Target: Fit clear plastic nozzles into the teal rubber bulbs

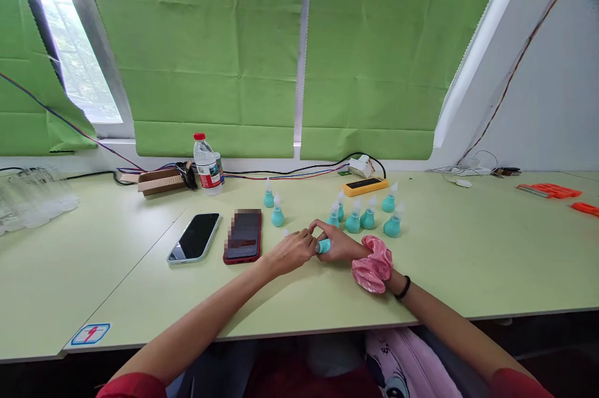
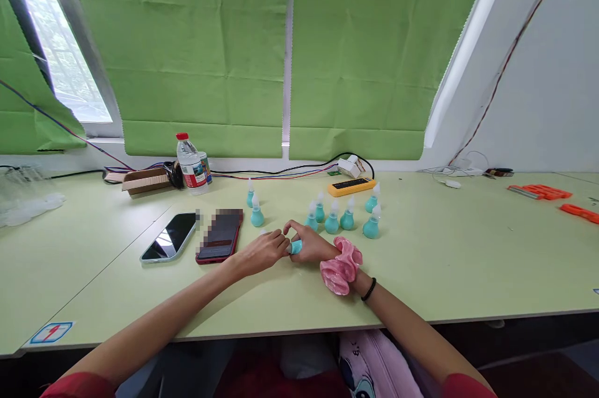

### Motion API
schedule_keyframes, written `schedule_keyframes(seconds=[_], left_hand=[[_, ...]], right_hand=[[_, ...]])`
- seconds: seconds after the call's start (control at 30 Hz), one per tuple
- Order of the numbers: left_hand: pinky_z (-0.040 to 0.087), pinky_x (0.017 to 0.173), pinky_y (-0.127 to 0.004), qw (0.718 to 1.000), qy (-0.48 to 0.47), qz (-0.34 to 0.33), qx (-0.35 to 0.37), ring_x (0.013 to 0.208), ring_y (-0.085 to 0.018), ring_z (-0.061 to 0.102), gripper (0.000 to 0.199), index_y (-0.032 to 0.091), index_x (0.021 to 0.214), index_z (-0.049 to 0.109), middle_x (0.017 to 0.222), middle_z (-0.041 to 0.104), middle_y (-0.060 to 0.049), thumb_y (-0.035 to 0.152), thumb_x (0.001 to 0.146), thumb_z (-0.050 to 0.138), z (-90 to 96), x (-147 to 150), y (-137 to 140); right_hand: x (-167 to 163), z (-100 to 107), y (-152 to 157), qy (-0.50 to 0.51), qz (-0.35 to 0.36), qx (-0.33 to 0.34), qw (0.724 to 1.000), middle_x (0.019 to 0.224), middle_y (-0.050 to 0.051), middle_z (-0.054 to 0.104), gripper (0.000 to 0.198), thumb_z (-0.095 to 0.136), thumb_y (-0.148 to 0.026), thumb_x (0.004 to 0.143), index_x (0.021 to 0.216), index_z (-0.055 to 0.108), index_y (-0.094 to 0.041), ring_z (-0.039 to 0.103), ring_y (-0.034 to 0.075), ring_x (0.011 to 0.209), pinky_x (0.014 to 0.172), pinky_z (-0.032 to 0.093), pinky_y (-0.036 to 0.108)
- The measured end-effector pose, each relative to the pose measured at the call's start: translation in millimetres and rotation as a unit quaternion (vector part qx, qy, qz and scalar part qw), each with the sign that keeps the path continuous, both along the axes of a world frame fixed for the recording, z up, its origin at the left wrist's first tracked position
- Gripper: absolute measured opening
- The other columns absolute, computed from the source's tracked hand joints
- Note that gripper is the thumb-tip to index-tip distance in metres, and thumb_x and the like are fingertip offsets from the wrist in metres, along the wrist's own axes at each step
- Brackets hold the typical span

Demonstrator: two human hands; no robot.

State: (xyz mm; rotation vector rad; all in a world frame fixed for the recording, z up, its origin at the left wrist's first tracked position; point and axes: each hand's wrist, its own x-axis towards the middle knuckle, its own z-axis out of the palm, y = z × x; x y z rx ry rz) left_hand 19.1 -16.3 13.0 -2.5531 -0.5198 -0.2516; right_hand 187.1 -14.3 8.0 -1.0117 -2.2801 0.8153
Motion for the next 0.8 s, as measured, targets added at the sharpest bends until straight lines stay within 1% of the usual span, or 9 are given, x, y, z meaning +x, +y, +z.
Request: schedule_keyframes(seconds=[0.1, 0.2, 0.27, 0.33, 0.43, 0.57, 0.67, 0.73, 0.8], left_hand=[[0.039, 0.057, -0.029, 0.999, 0.005, -0.014, 0.048, 0.080, -0.021, 0.049, 0.021, 0.007, 0.084, 0.050, 0.077, 0.054, -0.012, 0.003, 0.081, 0.029, -0.2, 1.0, -2.4], [0.039, 0.059, -0.029, 0.997, 0.004, -0.030, 0.069, 0.084, -0.022, 0.049, 0.025, 0.007, 0.084, 0.049, 0.077, 0.054, -0.011, 0.002, 0.082, 0.025, -1.9, 2.2, -2.6], [0.040, 0.060, -0.029, 0.997, -0.001, -0.033, 0.070, 0.083, -0.022, 0.048, 0.025, 0.007, 0.085, 0.049, 0.078, 0.053, -0.011, 0.003, 0.082, 0.024, -2.2, 2.4, -1.7], [0.040, 0.061, -0.029, 0.998, -0.010, -0.025, 0.060, 0.081, -0.021, 0.048, 0.024, 0.008, 0.088, 0.048, 0.081, 0.053, -0.011, 0.006, 0.083, 0.025, 0.2, 1.5, -0.2], [0.041, 0.062, -0.029, 0.999, -0.040, 0.010, 0.020, 0.078, -0.019, 0.048, 0.022, 0.010, 0.095, 0.048, 0.083, 0.053, -0.010, 0.013, 0.084, 0.029, 10.2, -2.1, 2.1], [0.042, 0.062, -0.028, 0.992, -0.090, 0.081, -0.047, 0.080, -0.019, 0.048, 0.027, 0.014, 0.105, 0.046, 0.083, 0.052, -0.008, 0.022, 0.081, 0.036, 24.9, -10.3, 5.2], [0.043, 0.059, -0.029, 0.979, -0.079, 0.170, -0.085, 0.081, -0.022, 0.050, 0.023, 0.012, 0.094, 0.054, 0.083, 0.052, -0.011, 0.021, 0.078, 0.039, 25.2, -15.8, 8.1], [0.043, 0.057, -0.031, 0.968, -0.044, 0.222, -0.112, 0.079, -0.023, 0.051, 0.020, 0.011, 0.083, 0.057, 0.080, 0.053, -0.012, 0.014, 0.076, 0.039, 20.3, -18.2, 10.4], [0.043, 0.057, -0.031, 0.961, -0.010, 0.240, -0.139, 0.076, -0.022, 0.053, 0.022, 0.010, 0.078, 0.057, 0.079, 0.054, -0.012, 0.005, 0.073, 0.037, 14.9, -19.6, 12.5]], right_hand=[[2.3, 2.8, 1.7, 0.038, 0.019, -0.108, 0.993, 0.054, -0.010, 0.050, 0.053, 0.053, -0.008, 0.051, 0.099, 0.034, -0.019, 0.041, 0.005, 0.043, 0.040, 0.029, 0.014], [4.4, 6.3, 2.8, 0.046, 0.041, -0.208, 0.976, 0.049, -0.012, 0.048, 0.053, 0.054, -0.010, 0.051, 0.099, 0.034, -0.019, 0.040, 0.006, 0.036, 0.035, 0.029, 0.015], [4.8, 7.6, 3.5, 0.061, 0.057, -0.244, 0.966, 0.048, -0.012, 0.047, 0.050, 0.055, -0.012, 0.052, 0.097, 0.036, -0.019, 0.041, 0.006, 0.035, 0.034, 0.030, 0.016], [3.8, 7.2, 4.2, 0.078, 0.060, -0.247, 0.964, 0.049, -0.011, 0.048, 0.046, 0.056, -0.013, 0.052, 0.095, 0.038, -0.018, 0.042, 0.006, 0.035, 0.035, 0.032, 0.016], [-0.9, 4.4, 4.2, 0.100, 0.029, -0.191, 0.976, 0.051, -0.008, 0.049, 0.036, 0.055, -0.015, 0.055, 0.088, 0.042, -0.017, 0.043, 0.007, 0.039, 0.038, 0.033, 0.017], [-8.4, 0.6, 1.4, 0.128, -0.074, -0.010, 0.989, 0.055, -0.006, 0.048, 0.025, 0.055, -0.018, 0.059, 0.082, 0.045, -0.017, 0.043, 0.006, 0.046, 0.046, 0.033, 0.018], [-10.5, -2.0, -0.1, 0.106, -0.115, 0.085, 0.984, 0.056, -0.006, 0.047, 0.021, 0.057, -0.023, 0.061, 0.078, 0.048, -0.016, 0.041, 0.007, 0.051, 0.050, 0.033, 0.019], [-10.4, -3.8, -0.1, 0.097, -0.121, 0.105, 0.982, 0.058, -0.004, 0.049, 0.019, 0.057, -0.028, 0.063, 0.075, 0.049, -0.015, 0.042, 0.008, 0.054, 0.052, 0.033, 0.020], [-10.1, -5.2, 0.3, 0.089, -0.126, 0.125, 0.980, 0.061, -0.003, 0.050, 0.018, 0.056, -0.030, 0.064, 0.072, 0.051, -0.015, 0.043, 0.009, 0.057, 0.054, 0.034, 0.020]])
